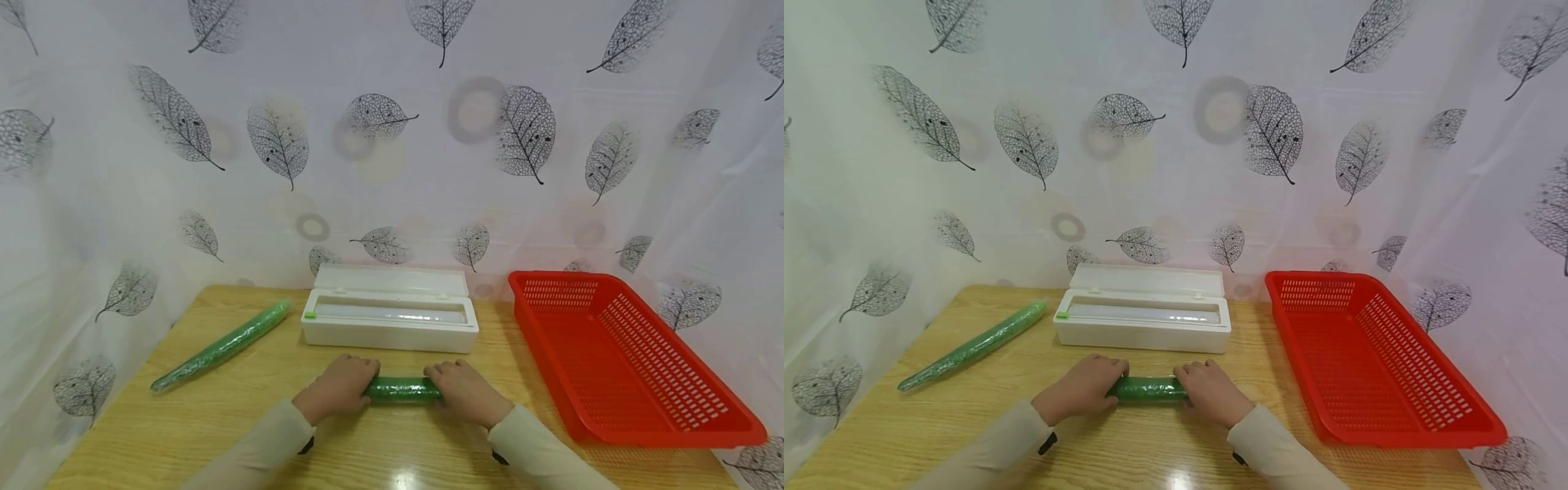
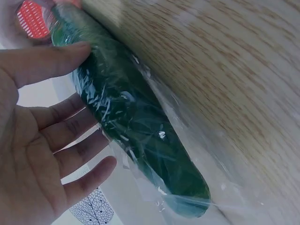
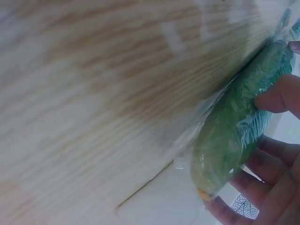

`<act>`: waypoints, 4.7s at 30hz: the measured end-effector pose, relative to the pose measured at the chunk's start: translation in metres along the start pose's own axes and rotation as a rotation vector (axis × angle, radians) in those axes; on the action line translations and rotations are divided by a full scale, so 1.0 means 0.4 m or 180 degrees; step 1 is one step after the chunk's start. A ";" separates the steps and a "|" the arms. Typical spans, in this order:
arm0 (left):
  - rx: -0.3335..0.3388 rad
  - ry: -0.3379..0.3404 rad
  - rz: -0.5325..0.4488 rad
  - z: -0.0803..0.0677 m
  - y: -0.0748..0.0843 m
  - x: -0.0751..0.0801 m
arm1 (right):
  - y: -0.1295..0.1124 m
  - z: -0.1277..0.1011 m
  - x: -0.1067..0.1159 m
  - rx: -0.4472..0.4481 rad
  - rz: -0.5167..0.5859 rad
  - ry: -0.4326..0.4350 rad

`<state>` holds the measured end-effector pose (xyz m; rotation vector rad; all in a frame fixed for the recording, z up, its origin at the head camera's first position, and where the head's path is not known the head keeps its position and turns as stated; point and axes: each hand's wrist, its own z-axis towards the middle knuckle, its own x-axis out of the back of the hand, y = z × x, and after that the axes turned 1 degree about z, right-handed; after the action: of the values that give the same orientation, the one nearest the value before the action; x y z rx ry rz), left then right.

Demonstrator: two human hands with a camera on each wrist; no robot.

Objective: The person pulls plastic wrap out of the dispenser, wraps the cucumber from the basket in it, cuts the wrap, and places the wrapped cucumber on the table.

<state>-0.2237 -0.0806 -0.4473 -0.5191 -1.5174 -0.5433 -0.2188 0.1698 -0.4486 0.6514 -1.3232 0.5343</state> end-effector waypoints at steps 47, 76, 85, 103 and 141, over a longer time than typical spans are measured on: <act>0.0100 0.0198 0.0543 0.040 -0.014 -0.005 | 0.021 0.033 -0.025 -0.0048 -0.0369 0.0329; -0.0085 -0.0043 -0.0080 0.023 -0.024 0.001 | 0.028 0.019 0.004 -0.0177 0.0492 -0.0302; 0.0001 -0.0042 0.0217 0.030 -0.011 -0.006 | 0.038 0.025 -0.007 -0.0138 0.0464 -0.0314; -0.0068 -0.0042 -0.0347 0.034 -0.020 0.012 | 0.051 0.019 0.003 -0.0360 0.0934 -0.0531; 0.0106 0.0028 0.0159 0.044 0.008 0.003 | 0.067 -0.024 0.008 -0.0488 0.0632 0.0181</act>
<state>-0.2353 -0.0670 -0.4461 -0.5268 -1.4988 -0.4802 -0.2301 0.1956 -0.4431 0.3784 -1.3680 0.6005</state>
